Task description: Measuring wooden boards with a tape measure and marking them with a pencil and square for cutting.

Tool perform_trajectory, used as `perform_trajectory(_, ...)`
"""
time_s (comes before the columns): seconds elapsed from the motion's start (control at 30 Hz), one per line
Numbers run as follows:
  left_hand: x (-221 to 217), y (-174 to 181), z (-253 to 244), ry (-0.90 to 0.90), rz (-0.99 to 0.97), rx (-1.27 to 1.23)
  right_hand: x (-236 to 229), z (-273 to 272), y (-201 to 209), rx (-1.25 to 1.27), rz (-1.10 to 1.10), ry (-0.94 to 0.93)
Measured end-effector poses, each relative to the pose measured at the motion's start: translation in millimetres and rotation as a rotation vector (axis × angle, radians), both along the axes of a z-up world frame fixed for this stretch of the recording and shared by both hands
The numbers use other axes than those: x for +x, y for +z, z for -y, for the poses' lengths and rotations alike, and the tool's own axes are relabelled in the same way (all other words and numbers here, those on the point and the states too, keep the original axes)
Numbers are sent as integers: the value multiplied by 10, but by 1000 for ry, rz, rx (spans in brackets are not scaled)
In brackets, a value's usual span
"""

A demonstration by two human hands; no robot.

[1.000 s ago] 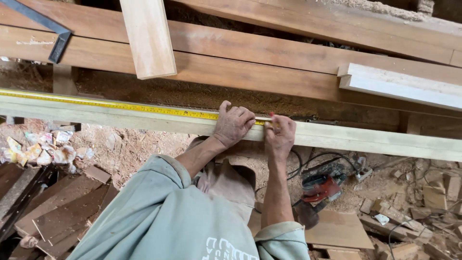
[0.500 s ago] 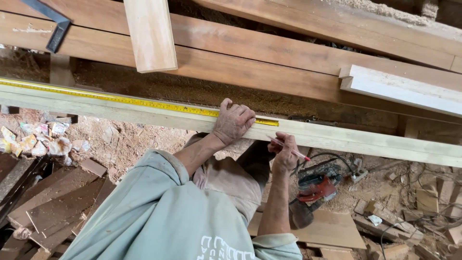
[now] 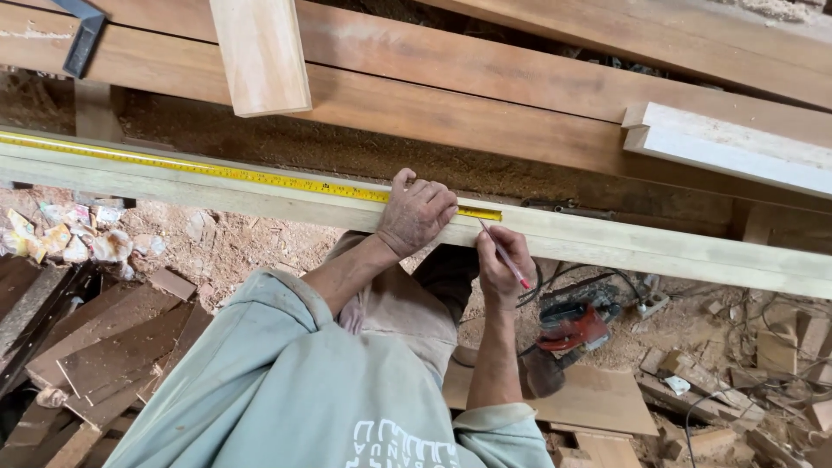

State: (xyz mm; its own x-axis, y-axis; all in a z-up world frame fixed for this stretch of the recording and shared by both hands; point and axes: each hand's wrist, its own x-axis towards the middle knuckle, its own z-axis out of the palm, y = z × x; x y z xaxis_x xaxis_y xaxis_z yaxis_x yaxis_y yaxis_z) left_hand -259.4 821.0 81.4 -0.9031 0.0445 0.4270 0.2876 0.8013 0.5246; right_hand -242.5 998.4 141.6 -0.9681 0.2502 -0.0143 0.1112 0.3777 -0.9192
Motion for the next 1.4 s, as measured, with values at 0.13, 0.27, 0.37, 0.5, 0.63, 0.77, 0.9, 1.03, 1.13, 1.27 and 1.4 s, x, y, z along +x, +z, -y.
perform_trajectory(0.13, 21, -39, -7, -5, 15, -11, 21, 14, -34, 83, -41, -22)
perform_trajectory(0.27, 22, 9, -4, -32, 29, -37, 22, 8, -88, 104, -89, -31)
perform_trajectory(0.37, 6, 71, 15, -41, 26, -21, -5, -18, -128, 124, -89, -13)
perform_trajectory(0.5, 18, 64, 6, -32, 32, -23, -2, -4, -59, 132, -79, -5)
perform_trajectory(0.63, 13, 83, 12, -31, 29, -13, -10, -2, -47, 130, -85, 15)
perform_trajectory(0.77, 8, 115, 14, -34, 23, -15, -19, 26, -21, 124, -85, 18)
perform_trajectory(0.9, 2, 128, 13, -30, 22, -4, -9, -11, -77, 139, -86, 24)
perform_trajectory(1.03, 0, 132, 10, -22, 22, -14, -4, -16, -95, 151, -97, 26)
perform_trajectory(1.13, 2, 136, 12, -24, 27, -16, -3, -20, -102, 158, -91, 26)
perform_trajectory(1.27, 5, 141, 12, -27, 37, -16, -11, -17, -109, 185, -87, 26)
perform_trajectory(1.4, 13, 116, 18, -28, 38, -19, -14, -4, -96, 214, -68, 15)
